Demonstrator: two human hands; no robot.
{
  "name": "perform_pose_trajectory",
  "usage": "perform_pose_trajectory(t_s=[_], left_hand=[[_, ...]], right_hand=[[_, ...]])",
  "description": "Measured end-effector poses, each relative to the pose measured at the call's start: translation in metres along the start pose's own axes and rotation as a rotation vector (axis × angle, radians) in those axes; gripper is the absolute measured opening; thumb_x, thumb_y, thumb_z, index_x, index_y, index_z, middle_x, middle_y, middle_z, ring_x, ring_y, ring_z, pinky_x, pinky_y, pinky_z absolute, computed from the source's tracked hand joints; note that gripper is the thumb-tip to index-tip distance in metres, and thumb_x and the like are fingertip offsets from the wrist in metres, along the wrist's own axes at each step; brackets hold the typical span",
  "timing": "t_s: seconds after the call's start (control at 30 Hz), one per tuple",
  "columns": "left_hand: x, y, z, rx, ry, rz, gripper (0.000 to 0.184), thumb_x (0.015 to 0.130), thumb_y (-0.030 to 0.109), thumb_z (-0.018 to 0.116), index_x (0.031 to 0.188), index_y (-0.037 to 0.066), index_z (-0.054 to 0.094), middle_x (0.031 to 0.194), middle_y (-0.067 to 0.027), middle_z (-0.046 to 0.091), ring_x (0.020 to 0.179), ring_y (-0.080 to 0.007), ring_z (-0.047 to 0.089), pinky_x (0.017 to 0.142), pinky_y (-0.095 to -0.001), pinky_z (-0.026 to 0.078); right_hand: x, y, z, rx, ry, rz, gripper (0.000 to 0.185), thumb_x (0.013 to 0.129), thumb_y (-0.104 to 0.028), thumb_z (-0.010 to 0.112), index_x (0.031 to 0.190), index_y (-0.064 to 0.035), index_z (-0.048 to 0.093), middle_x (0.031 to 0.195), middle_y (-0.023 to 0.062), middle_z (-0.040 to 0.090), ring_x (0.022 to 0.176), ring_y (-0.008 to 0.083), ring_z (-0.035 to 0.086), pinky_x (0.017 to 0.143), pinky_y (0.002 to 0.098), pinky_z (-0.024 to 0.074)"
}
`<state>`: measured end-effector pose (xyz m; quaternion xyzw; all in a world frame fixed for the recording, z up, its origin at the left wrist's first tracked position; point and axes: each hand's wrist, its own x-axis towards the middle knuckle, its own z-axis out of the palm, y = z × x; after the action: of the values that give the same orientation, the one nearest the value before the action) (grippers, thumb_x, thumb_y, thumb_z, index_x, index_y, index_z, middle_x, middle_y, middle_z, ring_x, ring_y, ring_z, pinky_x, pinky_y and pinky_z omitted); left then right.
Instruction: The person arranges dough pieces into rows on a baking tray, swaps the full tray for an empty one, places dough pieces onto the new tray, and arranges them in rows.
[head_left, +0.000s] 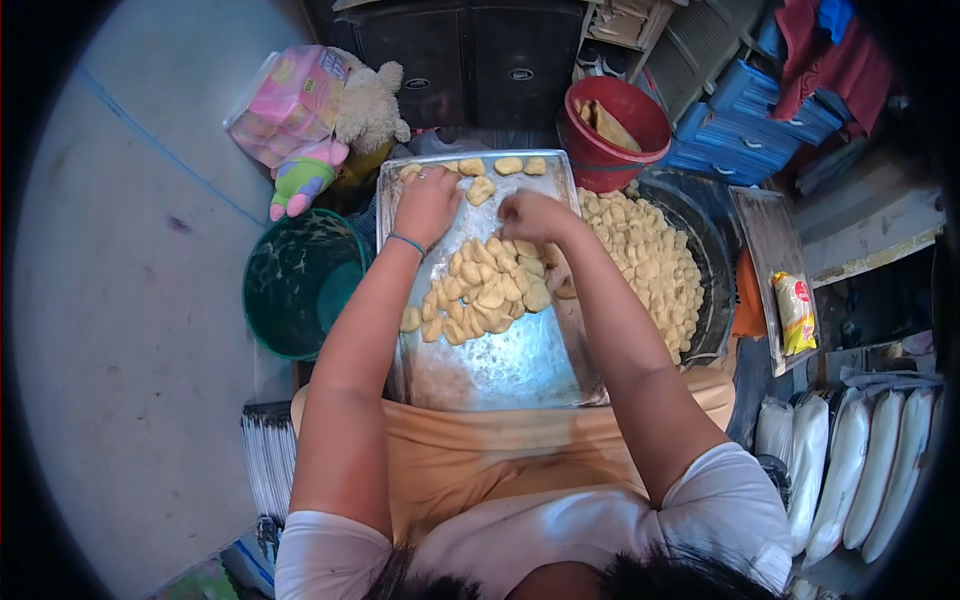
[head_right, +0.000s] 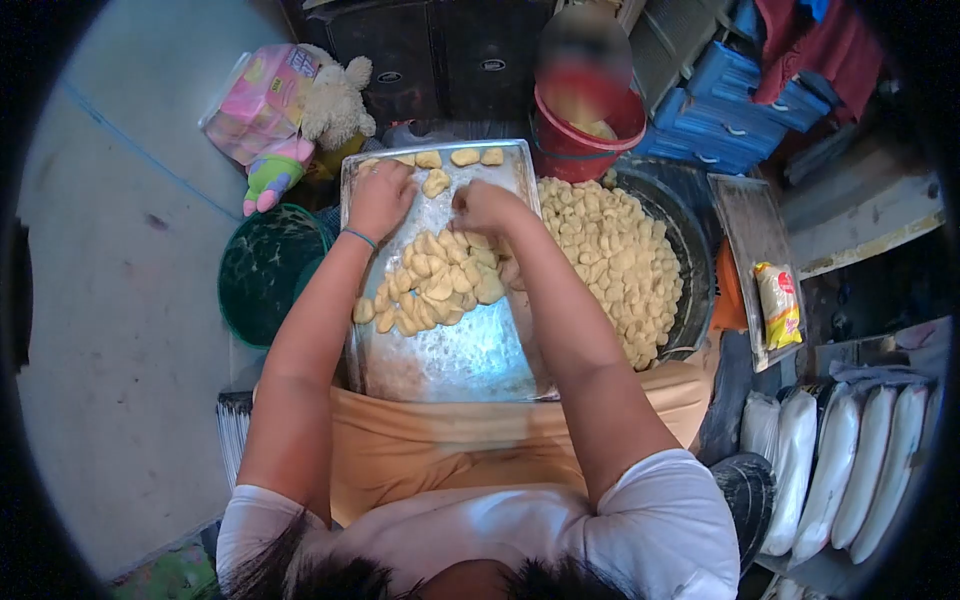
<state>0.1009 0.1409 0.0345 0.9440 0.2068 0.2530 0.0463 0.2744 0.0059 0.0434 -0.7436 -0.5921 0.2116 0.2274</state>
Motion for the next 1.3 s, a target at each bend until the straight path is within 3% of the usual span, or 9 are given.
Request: perform_pose_trajectory(t_s=[0.07,0.2,0.37,0.47,0.57,0.67,0.97,1.07,1.3], left_hand=[[-0.004,0.008,0.007,-0.046,0.045,0.122,0.022,0.083,0.021,0.066,0.101,0.009,0.065,0.101,-0.0091,0.064,0.101,-0.0292,0.058,0.091,-0.0427,0.041],[-0.002,0.017,0.017,0.034,-0.06,0.062,0.022,0.083,0.02,0.065,0.103,0.011,0.066,0.105,-0.007,0.063,0.106,-0.0269,0.055,0.091,-0.0422,0.039],[-0.001,0.023,0.026,0.101,-0.017,-0.008,0.022,0.083,0.019,0.065,0.104,0.012,0.066,0.109,-0.0053,0.063,0.108,-0.0261,0.054,0.089,-0.0428,0.039],[0.001,0.035,0.02,-0.011,0.003,0.138,0.023,0.083,0.017,0.064,0.105,0.014,0.067,0.116,-0.004,0.063,0.112,-0.0252,0.054,0.09,-0.0428,0.038],[0.007,0.036,0.024,-0.058,-0.074,0.179,0.025,0.083,0.016,0.063,0.107,0.015,0.068,0.124,-0.003,0.062,0.115,-0.0246,0.053,0.092,-0.0423,0.037],[0.016,0.036,0.028,-0.054,-0.178,0.141,0.025,0.084,0.016,0.062,0.107,0.015,0.069,0.128,-0.0023,0.06,0.115,-0.0241,0.053,0.094,-0.0416,0.036],[0.009,0.066,0.011,-0.203,-0.371,0.048,0.027,0.079,0.016,0.066,0.105,0.01,0.067,0.106,-0.0127,0.061,0.102,-0.0329,0.058,0.087,-0.0443,0.046],[0.003,0.065,0.015,-0.241,-0.443,0.029,0.027,0.077,0.013,0.066,0.104,0.006,0.066,0.1,-0.0153,0.06,0.097,-0.0355,0.06,0.085,-0.043,0.049],[-0.027,0.045,-0.023,-0.404,-0.083,-0.264,0.029,0.08,0.012,0.067,0.108,0.003,0.063,0.099,-0.0174,0.061,0.092,-0.0354,0.061,0.082,-0.0414,0.05]], right_hand=[[-0.002,0.021,0.005,0.257,-0.277,-0.091,0.031,0.074,-0.018,0.074,0.1,-0.0031,0.067,0.082,0.006,0.067,0.074,0.0128,0.062,0.071,0.0289,0.0502],[0.021,0.044,0.019,0.631,0.314,0.13,0.029,0.074,-0.021,0.074,0.097,-0.0032,0.07,0.08,0.0122,0.07,0.078,0.0217,0.067,0.072,0.034,0.0513],[-0.005,0.02,0.006,0.172,0.455,0.093,0.033,0.079,-0.022,0.073,0.104,-0.002,0.069,0.091,0.0142,0.07,0.083,0.0263,0.067,0.074,0.0367,0.0516],[-0.054,0.034,0.003,0.285,-0.057,-0.171,0.037,0.076,-0.024,0.075,0.106,-0.0028,0.068,0.089,0.0106,0.07,0.083,0.0224,0.067,0.075,0.0353,0.0519],[-0.045,0.058,0.001,0.597,-0.033,0.121,0.039,0.076,-0.021,0.078,0.107,-0.0022,0.066,0.089,0.0078,0.07,0.08,0.0166,0.066,0.071,0.0316,0.0527],[-0.022,0.059,0.009,0.755,0.404,0.197,0.033,0.077,-0.016,0.079,0.103,0.0,0.065,0.089,0.0085,0.069,0.078,0.0129,0.065,0.066,0.0284,0.0532],[0.004,0.076,0.009,0.596,0.639,0.14,0.028,0.075,0.001,0.07,0.102,-0.0016,0.064,0.097,0.0095,0.064,0.085,0.0188,0.065,0.074,0.0302,0.0537],[0.0,0.062,0.006,-0.01,0.741,-0.077,0.034,0.073,0.003,0.067,0.106,-0.0044,0.063,0.098,0.0121,0.063,0.085,0.027,0.065,0.077,0.0342,0.0532],[-0.015,0.037,-0.005,-0.203,0.384,-0.044,0.029,0.078,-0.006,0.063,0.107,-0.0095,0.066,0.116,0.0153,0.061,0.103,0.0327,0.06,0.091,0.0412,0.0477]])
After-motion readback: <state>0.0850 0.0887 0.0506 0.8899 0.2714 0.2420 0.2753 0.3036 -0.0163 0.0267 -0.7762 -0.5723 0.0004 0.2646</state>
